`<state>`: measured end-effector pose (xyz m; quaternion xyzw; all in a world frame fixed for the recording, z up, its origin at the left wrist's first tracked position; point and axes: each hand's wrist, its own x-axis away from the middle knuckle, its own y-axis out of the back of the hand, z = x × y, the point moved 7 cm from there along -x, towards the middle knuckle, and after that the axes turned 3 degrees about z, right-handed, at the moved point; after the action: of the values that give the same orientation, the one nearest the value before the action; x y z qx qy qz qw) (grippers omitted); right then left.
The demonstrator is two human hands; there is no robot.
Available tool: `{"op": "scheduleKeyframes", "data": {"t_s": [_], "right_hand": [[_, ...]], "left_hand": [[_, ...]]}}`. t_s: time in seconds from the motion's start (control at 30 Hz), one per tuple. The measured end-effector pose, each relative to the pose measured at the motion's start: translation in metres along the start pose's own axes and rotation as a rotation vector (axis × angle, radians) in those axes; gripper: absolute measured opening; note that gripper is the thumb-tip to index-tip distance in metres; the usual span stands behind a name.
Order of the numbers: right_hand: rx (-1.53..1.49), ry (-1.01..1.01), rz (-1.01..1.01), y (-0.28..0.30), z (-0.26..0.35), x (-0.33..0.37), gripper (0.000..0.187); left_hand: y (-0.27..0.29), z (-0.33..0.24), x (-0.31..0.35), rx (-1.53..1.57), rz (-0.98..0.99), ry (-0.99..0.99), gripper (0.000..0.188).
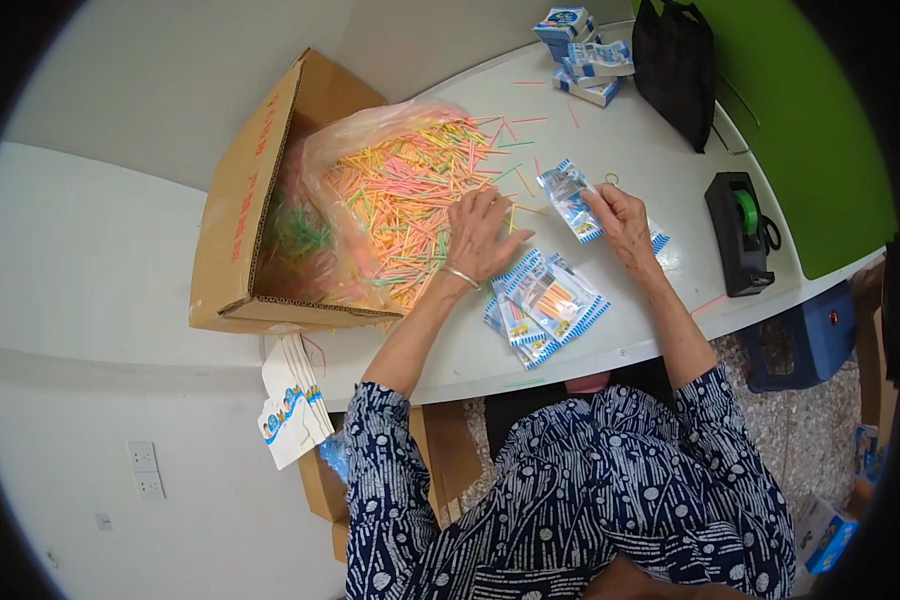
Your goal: Packaging small colorful plastic items into individual plastic bags and arranging them on a table in a workshop environment.
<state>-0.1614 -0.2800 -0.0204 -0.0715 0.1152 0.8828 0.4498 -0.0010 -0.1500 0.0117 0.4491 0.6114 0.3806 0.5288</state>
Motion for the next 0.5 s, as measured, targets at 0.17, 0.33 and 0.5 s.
{"op": "scheduleKeyframes", "data": {"t_s": [0.17, 0.33, 0.5], "right_hand": [[-0.014, 0.044, -0.065, 0.009, -0.001, -0.002, 0.022], [-0.012, 0.064, -0.158, 0.017, -0.003, -0.002, 0.021], [-0.091, 0.014, -0.19, 0.018, -0.003, 0.001, 0.018]], "left_hand": [[-0.011, -0.015, -0.028, 0.019, -0.057, -0.006, 0.051], [-0.02, -0.035, -0.064, -0.032, -0.216, -0.166, 0.038], [-0.042, -0.006, -0.063, -0.049, -0.059, -0.129, 0.023]]}}
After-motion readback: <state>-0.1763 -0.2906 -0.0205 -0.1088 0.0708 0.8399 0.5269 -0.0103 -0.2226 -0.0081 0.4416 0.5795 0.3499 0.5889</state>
